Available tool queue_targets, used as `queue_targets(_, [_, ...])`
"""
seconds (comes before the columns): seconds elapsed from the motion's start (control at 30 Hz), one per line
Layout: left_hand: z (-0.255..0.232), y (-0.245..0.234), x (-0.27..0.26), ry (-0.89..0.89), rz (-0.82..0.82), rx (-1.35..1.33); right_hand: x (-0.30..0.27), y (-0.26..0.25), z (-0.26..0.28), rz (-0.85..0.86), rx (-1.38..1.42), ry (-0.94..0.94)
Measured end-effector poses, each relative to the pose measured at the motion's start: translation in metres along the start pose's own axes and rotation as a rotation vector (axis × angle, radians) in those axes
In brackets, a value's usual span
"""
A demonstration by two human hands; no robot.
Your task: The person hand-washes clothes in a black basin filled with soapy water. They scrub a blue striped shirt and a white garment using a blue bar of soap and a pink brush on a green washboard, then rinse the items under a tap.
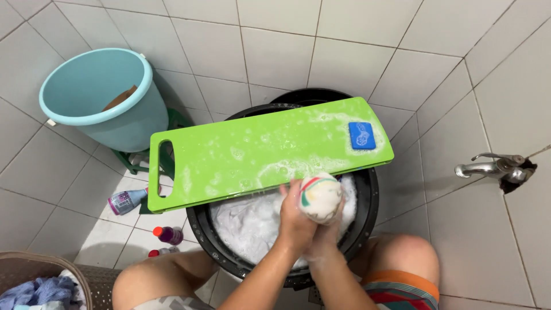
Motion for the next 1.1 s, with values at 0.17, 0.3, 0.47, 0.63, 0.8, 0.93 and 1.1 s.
queue_targets(0.17, [-0.029, -0.030, -0.020, 0.034, 0.078, 0.390, 0.034, 0.033, 0.059, 0.126, -0.132, -0.276])
queue_targets(0.3, [0.008, -0.022, -0.035, -0.819, -0.030, -0.539, 0.022, 0.059, 0.065, 0.298, -0.855, -0.612])
queue_targets(0.47, [0.021, -0.030, 0.014, -0.613, -0.380, -0.844, 0.023, 0.052, 0.030, 0.271, -0.411, -0.382])
queue_targets(0.63, [-0.042, -0.028, 0.026, 0.201, -0.169, -0.040, 0.053, 0.025, -0.006, -0.095, -0.158, 0.249])
queue_targets(0.8, [-0.086, 0.000, 0.005, 0.533, 0.256, 0.550, 0.069, 0.017, -0.017, 0.360, -0.458, 0.499])
queue_targets(0.93, [-0.070, 0.015, -0.028, 0.704, 0.669, 0.794, 0.091, -0.015, -0.046, 0.410, -1.243, 0.540])
queue_targets(1.1, [-0.058, -0.005, -0.066, 0.743, 0.890, 0.703, 0.067, -0.024, -0.090, 0.985, -1.519, 0.388])
Point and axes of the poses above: each hand's wrist, its own x-axis towards the middle knuckle, its own y-axis out of the palm, z = x × y, the point moved 7 cm from there along x, towards the middle knuckle, and after that the axes turned 11 degrees about -x, right-handed, at the moved point
